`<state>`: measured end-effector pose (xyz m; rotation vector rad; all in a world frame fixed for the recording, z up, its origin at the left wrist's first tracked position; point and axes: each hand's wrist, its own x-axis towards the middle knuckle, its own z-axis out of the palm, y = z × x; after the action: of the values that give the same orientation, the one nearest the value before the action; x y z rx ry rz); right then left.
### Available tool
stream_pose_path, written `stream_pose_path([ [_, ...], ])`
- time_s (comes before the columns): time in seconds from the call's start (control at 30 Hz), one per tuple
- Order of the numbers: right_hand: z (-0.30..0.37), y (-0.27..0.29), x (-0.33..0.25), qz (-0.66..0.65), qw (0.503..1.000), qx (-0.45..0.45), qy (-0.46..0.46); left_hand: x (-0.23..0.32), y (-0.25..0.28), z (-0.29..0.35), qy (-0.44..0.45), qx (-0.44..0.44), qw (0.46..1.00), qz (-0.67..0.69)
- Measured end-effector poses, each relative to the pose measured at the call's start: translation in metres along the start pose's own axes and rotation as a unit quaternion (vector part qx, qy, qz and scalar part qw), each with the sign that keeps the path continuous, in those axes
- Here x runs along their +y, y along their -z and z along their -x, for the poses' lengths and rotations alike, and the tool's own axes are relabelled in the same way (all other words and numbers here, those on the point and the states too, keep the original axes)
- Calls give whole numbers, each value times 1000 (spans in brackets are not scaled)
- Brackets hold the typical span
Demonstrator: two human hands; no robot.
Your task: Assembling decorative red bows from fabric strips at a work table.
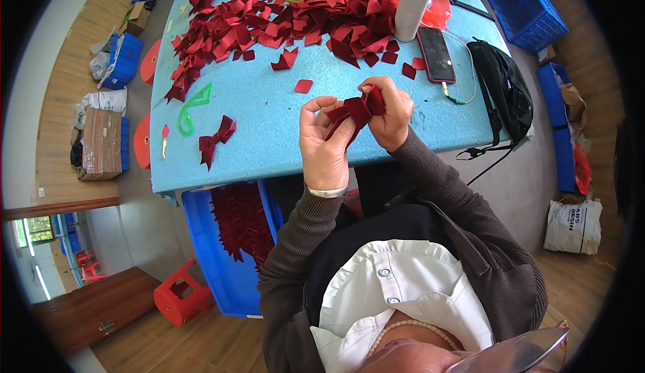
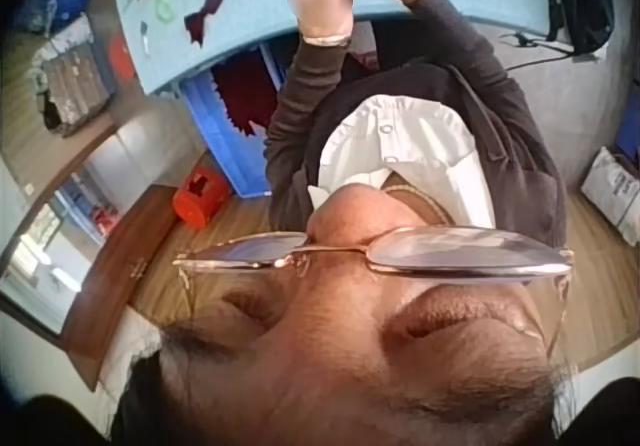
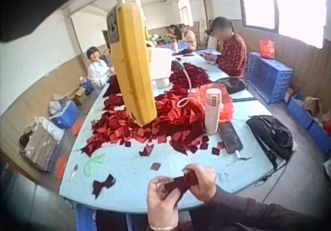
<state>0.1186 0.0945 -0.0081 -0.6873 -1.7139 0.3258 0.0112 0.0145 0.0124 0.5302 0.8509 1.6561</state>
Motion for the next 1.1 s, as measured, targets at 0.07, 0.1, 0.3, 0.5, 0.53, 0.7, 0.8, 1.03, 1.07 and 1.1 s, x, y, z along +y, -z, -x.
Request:
stream_pose_path([
  [0.07, 3, -3, -2, -22, 999, -6, -37, -2, 1, -1, -50, -2, 999, -2],
  [0.1, 5, -5, -3, -32, 998, -10, -56, -2, 3, -1, -75, -3, 997, -3],
  [0.3, 16, -25, -21, -52, 994, -27, -91, 11, 30, 8, -66, -12, 997, -28],
  [0.5, 77, 6, -51, 122, 986, 16, -112, 4, 39, 44, -4, -141, 987, -77],
  [0.53, 87, 25, -60, 141, 984, 47, -102, -6, 30, 51, 8, -184, 980, -70],
  [0.7, 126, 67, -114, 183, 967, 127, -122, -21, 21, 93, -32, -275, 961, 4],
  [0.8, 143, 44, -154, 112, 977, 87, -158, 0, 55, 114, -42, -274, 959, -50],
  [1.03, 163, -31, -244, -247, 947, -83, -188, 62, 169, 164, -183, -172, 960, -122],
  [1.07, 167, -41, -251, -211, 950, -97, -209, 72, 184, 173, -211, -153, 953, -154],
  [1.1, 172, -52, -258, -174, 951, -111, -230, 81, 198, 183, -216, -141, 953, -156],
])
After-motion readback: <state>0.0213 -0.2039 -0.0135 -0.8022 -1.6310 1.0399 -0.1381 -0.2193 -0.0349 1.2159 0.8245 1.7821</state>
